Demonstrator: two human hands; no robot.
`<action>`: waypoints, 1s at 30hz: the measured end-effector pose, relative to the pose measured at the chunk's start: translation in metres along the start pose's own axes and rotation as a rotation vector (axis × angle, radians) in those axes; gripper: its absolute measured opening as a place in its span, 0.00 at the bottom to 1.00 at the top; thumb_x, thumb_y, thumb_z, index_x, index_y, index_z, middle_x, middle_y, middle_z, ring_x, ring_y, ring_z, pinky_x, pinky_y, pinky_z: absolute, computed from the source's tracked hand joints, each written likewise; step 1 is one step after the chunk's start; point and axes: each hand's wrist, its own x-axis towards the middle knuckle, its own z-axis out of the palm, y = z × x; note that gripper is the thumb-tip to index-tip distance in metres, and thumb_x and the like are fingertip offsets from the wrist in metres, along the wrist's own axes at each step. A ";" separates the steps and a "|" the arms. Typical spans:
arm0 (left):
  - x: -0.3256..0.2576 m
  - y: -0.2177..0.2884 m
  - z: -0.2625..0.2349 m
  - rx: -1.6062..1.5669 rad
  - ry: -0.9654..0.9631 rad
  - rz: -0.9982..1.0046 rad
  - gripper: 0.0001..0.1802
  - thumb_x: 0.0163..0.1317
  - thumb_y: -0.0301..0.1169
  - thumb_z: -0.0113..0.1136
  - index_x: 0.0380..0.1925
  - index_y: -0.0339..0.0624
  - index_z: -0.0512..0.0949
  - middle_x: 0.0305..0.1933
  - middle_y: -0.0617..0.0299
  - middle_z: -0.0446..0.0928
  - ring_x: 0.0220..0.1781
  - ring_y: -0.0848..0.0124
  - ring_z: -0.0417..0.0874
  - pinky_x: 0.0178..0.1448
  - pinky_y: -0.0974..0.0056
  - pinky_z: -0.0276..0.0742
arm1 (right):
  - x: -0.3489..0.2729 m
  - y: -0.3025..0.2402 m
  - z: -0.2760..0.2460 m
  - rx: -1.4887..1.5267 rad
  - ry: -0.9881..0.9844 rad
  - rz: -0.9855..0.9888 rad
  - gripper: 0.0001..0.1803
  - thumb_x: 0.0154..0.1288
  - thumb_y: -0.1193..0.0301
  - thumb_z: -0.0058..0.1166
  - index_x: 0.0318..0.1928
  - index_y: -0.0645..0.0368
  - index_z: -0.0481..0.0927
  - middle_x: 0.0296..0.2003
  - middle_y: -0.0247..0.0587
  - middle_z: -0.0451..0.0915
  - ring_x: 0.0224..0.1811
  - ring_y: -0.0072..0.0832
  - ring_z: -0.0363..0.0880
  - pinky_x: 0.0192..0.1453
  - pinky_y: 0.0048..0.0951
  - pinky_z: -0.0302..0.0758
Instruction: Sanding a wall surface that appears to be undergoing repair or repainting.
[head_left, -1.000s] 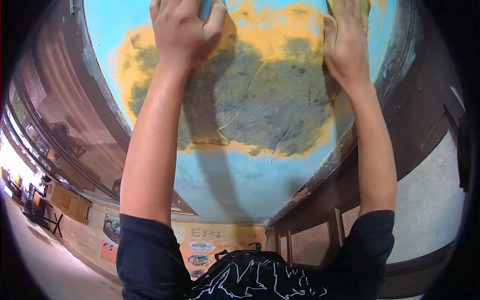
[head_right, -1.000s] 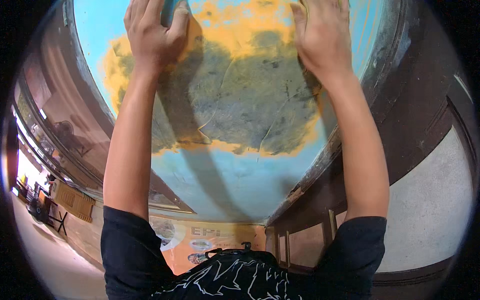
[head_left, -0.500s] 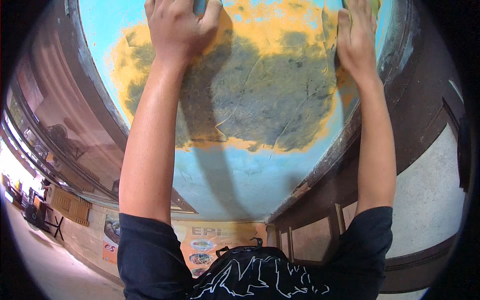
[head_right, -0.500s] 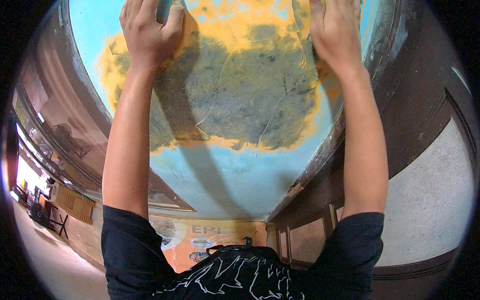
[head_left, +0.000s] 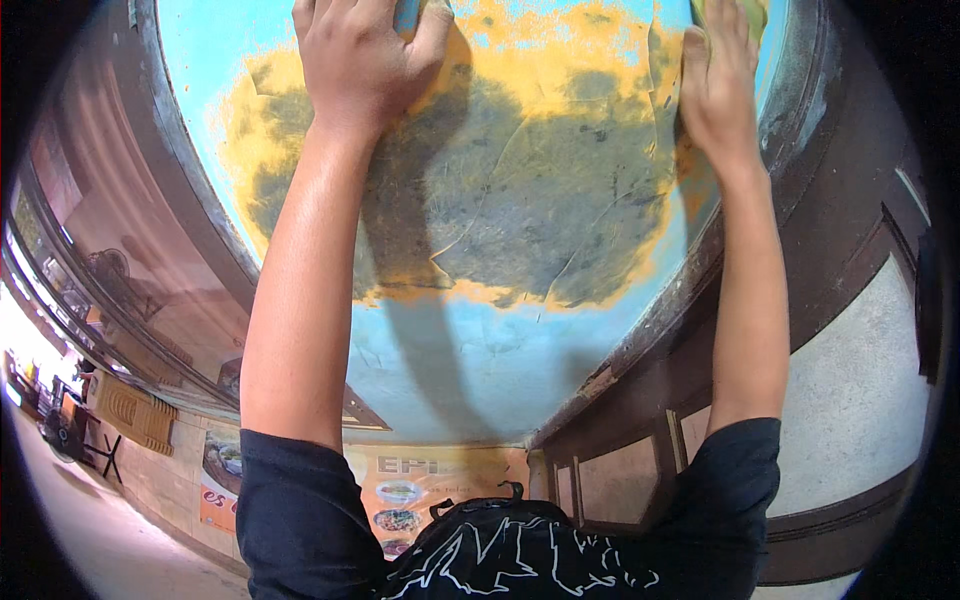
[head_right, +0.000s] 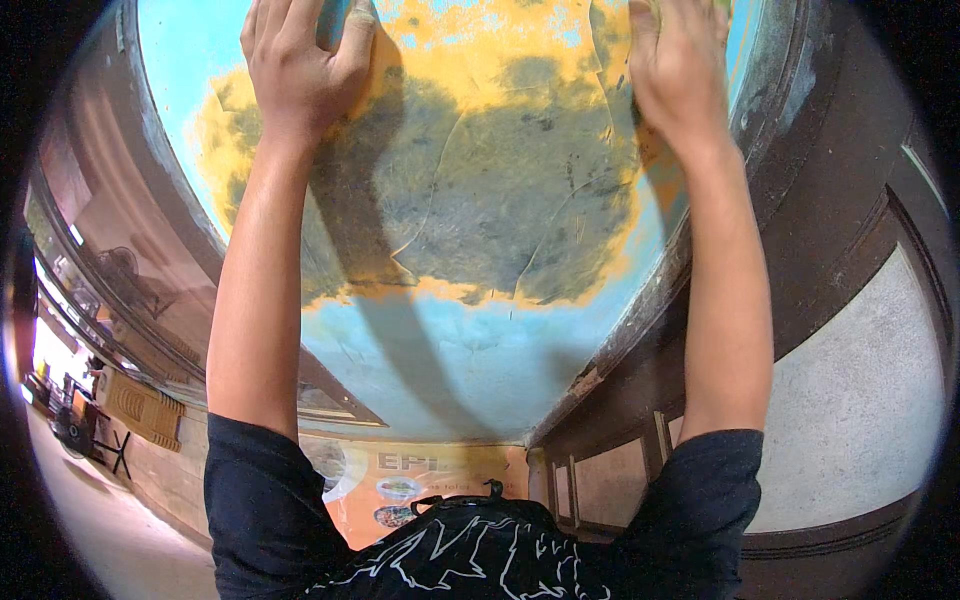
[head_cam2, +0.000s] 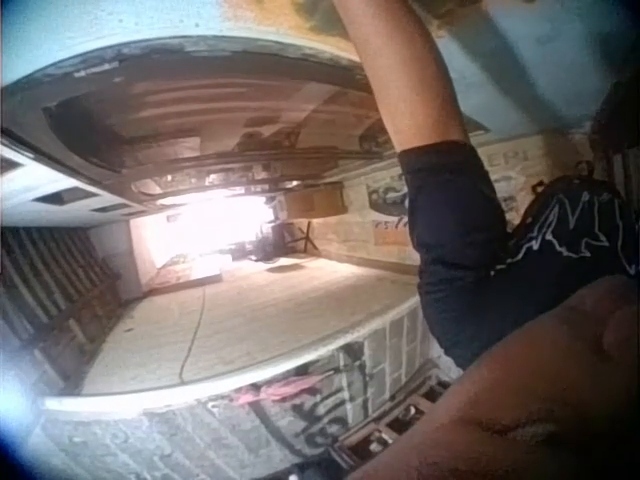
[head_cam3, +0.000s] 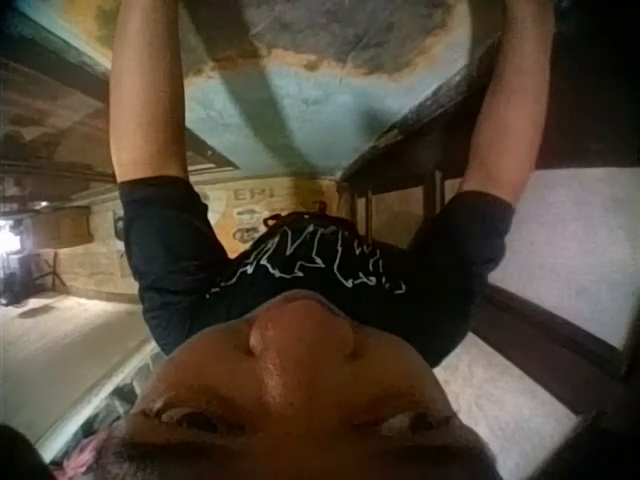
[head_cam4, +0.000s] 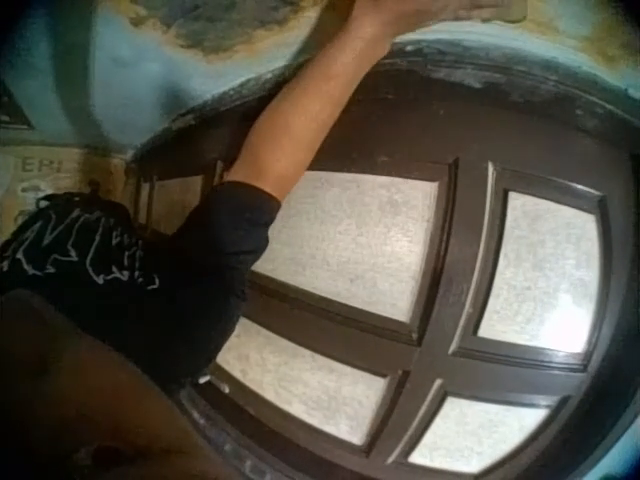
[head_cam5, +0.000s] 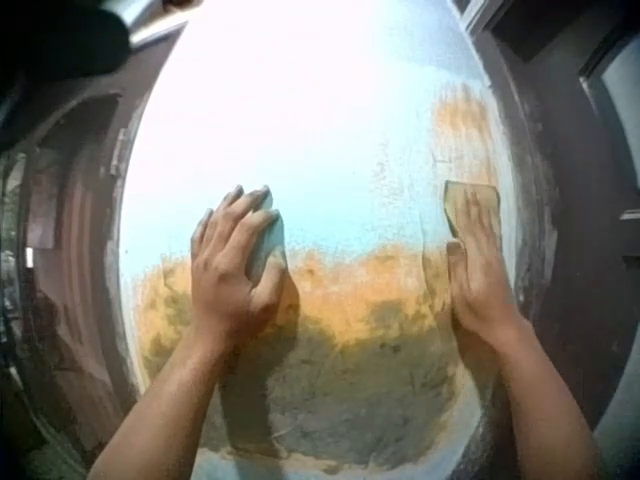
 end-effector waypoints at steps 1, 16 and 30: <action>0.002 0.000 -0.001 0.002 0.002 0.003 0.27 0.57 0.33 0.57 0.59 0.42 0.79 0.72 0.50 0.73 0.80 0.47 0.65 0.82 0.37 0.53 | 0.015 0.004 -0.003 -0.003 0.002 0.000 0.35 0.87 0.51 0.28 0.79 0.65 0.58 0.81 0.61 0.50 0.85 0.56 0.42 0.86 0.50 0.39; 0.017 -0.018 -0.031 0.005 0.003 -0.008 0.26 0.57 0.33 0.58 0.59 0.45 0.78 0.72 0.51 0.73 0.81 0.49 0.64 0.82 0.38 0.52 | 0.039 -0.038 -0.012 0.028 -0.011 0.052 0.35 0.86 0.51 0.28 0.80 0.62 0.57 0.82 0.58 0.50 0.85 0.56 0.41 0.87 0.50 0.38; 0.031 -0.039 -0.060 0.024 0.014 0.021 0.25 0.60 0.34 0.59 0.60 0.44 0.78 0.72 0.52 0.73 0.80 0.49 0.65 0.82 0.39 0.54 | 0.040 -0.092 -0.022 0.079 0.010 -0.003 0.37 0.86 0.47 0.25 0.79 0.63 0.61 0.81 0.59 0.54 0.85 0.57 0.44 0.86 0.52 0.40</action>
